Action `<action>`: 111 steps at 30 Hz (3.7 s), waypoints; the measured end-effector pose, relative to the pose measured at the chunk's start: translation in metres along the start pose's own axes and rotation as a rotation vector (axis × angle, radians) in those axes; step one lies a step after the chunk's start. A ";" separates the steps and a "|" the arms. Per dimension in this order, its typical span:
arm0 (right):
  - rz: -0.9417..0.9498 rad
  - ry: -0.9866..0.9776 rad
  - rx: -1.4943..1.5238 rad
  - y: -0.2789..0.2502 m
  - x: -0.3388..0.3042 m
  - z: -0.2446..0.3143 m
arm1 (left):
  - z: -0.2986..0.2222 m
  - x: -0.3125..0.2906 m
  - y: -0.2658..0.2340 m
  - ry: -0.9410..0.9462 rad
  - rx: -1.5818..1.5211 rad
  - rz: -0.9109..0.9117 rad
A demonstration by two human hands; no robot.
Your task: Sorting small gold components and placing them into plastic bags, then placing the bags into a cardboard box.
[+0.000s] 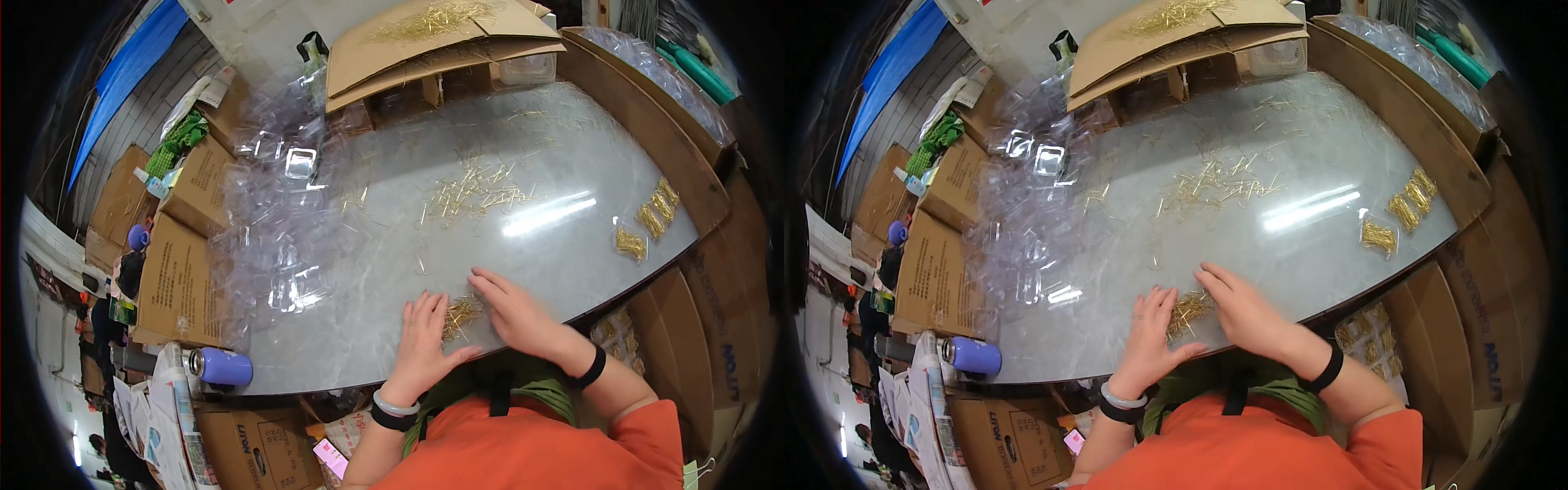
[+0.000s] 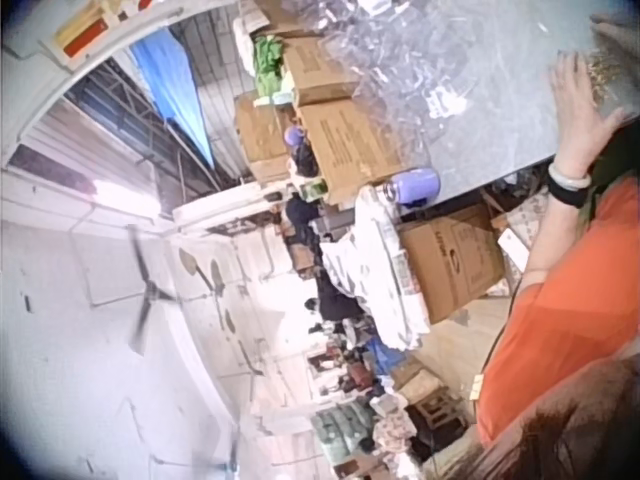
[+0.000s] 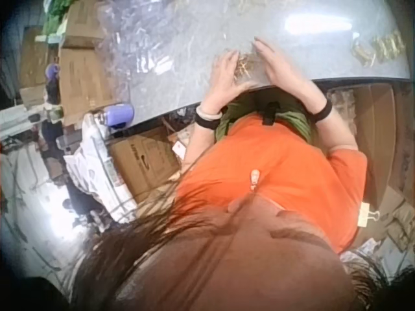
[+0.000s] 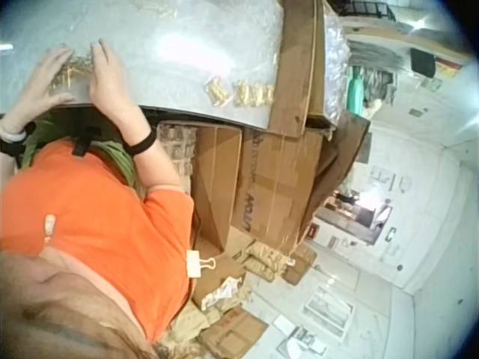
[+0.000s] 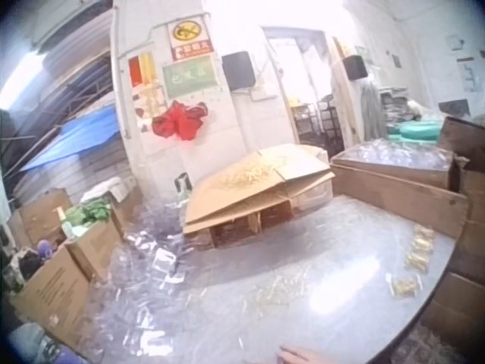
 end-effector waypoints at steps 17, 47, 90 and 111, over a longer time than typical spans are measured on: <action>0.200 -0.134 -0.194 0.006 0.017 -0.006 | 0.012 -0.002 0.009 -0.017 -0.157 -0.131; 0.064 -0.153 -0.338 0.028 0.007 0.028 | 0.013 -0.027 -0.026 -0.234 -0.122 -0.018; 0.275 -0.116 -0.202 -0.007 0.011 0.004 | 0.011 -0.011 -0.001 -0.033 -0.106 -0.106; 0.518 0.214 -0.284 0.114 -0.127 -0.065 | 0.031 -0.022 -0.007 -0.077 -0.449 -0.172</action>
Point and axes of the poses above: each hand's wrist, its own x-axis towards the middle knuckle, its own y-axis out of the palm, z = x × y, the point moved 5 cm from there along x, towards the middle knuckle, and after that the axes turned 2 degrees about x, right-handed, at the moved point
